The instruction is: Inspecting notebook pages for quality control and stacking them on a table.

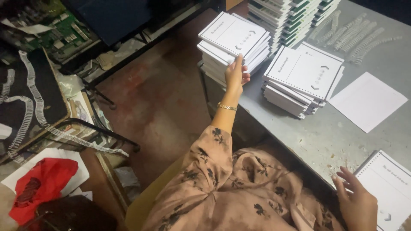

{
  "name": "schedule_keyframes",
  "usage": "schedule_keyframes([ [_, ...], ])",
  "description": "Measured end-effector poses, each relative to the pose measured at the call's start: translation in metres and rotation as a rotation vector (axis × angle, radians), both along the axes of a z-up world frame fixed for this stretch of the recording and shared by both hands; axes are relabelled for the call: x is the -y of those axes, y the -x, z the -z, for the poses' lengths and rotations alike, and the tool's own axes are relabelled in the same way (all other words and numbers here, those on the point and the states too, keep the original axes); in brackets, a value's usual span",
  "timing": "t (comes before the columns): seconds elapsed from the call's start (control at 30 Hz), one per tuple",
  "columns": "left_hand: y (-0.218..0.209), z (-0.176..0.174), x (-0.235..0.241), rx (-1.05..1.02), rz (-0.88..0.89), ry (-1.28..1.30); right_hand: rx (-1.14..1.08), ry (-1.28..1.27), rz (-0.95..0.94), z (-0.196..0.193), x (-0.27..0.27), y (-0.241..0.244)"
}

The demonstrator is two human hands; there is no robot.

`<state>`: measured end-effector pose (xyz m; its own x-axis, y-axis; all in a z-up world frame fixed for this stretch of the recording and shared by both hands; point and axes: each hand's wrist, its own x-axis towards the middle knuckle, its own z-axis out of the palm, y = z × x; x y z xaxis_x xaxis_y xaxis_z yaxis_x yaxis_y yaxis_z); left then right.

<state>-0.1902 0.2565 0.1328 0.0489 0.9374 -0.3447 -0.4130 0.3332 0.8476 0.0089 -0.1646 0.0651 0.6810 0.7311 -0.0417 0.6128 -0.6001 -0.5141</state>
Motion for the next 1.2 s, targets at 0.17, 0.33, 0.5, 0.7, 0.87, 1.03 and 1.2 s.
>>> schedule_keyframes([
  [0.17,-0.012,-0.01,0.0,-0.047,-0.035,-0.001,0.004,0.013,-0.022,0.0,0.007,0.002],
  [0.33,-0.028,-0.006,-0.001,-0.03,-0.203,0.003,0.014,0.04,-0.012,0.01,0.016,-0.006],
  [0.5,-0.055,-0.014,-0.021,0.226,-0.285,0.052,-0.162,-0.023,0.02,-0.008,0.018,0.003],
  [0.7,-0.053,-0.05,-0.055,0.222,-0.211,-0.18,-0.307,-0.076,0.044,-0.048,0.03,0.018],
  [0.87,-0.004,-0.133,-0.043,0.168,0.007,-0.247,-0.426,-0.124,0.102,-0.052,0.037,0.021],
  [1.03,0.031,-0.173,-0.013,0.278,0.145,-0.406,-0.879,-0.384,0.024,-0.057,0.015,0.03],
  [1.2,0.046,-0.185,0.114,0.345,0.25,-0.356,-1.608,-0.589,-0.406,-0.002,-0.034,0.044],
])
